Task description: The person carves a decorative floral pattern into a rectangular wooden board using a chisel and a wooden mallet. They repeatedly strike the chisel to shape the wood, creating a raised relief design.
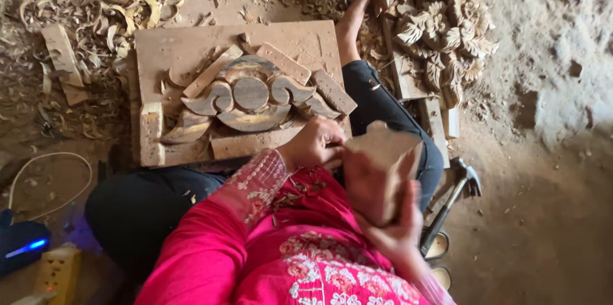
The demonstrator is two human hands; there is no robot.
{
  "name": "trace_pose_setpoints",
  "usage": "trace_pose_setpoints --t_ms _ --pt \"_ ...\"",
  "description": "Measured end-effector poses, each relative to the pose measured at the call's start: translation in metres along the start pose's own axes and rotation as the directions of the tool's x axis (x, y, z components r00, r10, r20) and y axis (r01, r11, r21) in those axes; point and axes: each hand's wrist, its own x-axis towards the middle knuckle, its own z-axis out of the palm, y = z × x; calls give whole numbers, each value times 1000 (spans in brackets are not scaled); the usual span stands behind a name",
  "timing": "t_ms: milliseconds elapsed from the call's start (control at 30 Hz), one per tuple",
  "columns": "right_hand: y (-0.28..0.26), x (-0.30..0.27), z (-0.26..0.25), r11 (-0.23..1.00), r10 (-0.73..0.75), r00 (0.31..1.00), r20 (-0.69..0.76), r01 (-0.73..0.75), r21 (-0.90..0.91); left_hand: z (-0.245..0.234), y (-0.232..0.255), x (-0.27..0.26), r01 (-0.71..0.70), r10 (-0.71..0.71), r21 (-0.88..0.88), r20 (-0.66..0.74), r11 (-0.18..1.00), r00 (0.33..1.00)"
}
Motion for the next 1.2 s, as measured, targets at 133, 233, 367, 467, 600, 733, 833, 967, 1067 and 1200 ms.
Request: trace_pose_setpoints --t_ms 133,233,367,467,600,733,833,967,1067,1200 --pt "0 -1 1 986 -159 986 -44 160 42 -5 -8 -6 131 -117 -144 103 981 988" --pt "-9 5 13 970 -212 976 -49 216 109 -3 -12 -11 10 -9 -30 36 1000 999" --pt "-33 13 10 1000 8 999 52 -9 1 -8 -16 -16 22 -23 10 102 1000 995" --pt "-49 28 15 973 -229 972 45 228 31 -17 -20 -19 198 -158 -174 220 964 963" --pt "-50 35 16 910 -415 906 87 411 59 -21 -19 -17 95 -48 -178 250 979 967" --pt "-33 32 2 932 -307 942 139 268 244 -58 -12 0 72 -44 -550 65 832 997" --pt "-19 32 -10 982 -66 998 -3 65 175 -86 -5 9 134 -295 -671 -132 729 946" --pt "-9 61 -10 985 169 986 8 -169 20 -78 -1 16 431 -338 393 -285 812 897" --pt "-9 91 -4 986 164 978 126 -161 -38 -57 -6 10 184 41 816 -246 548 968" --pt "-17 117 7 960 262 918 296 -218 -174 -56 -23 15 322 -131 792 -299 519 945"
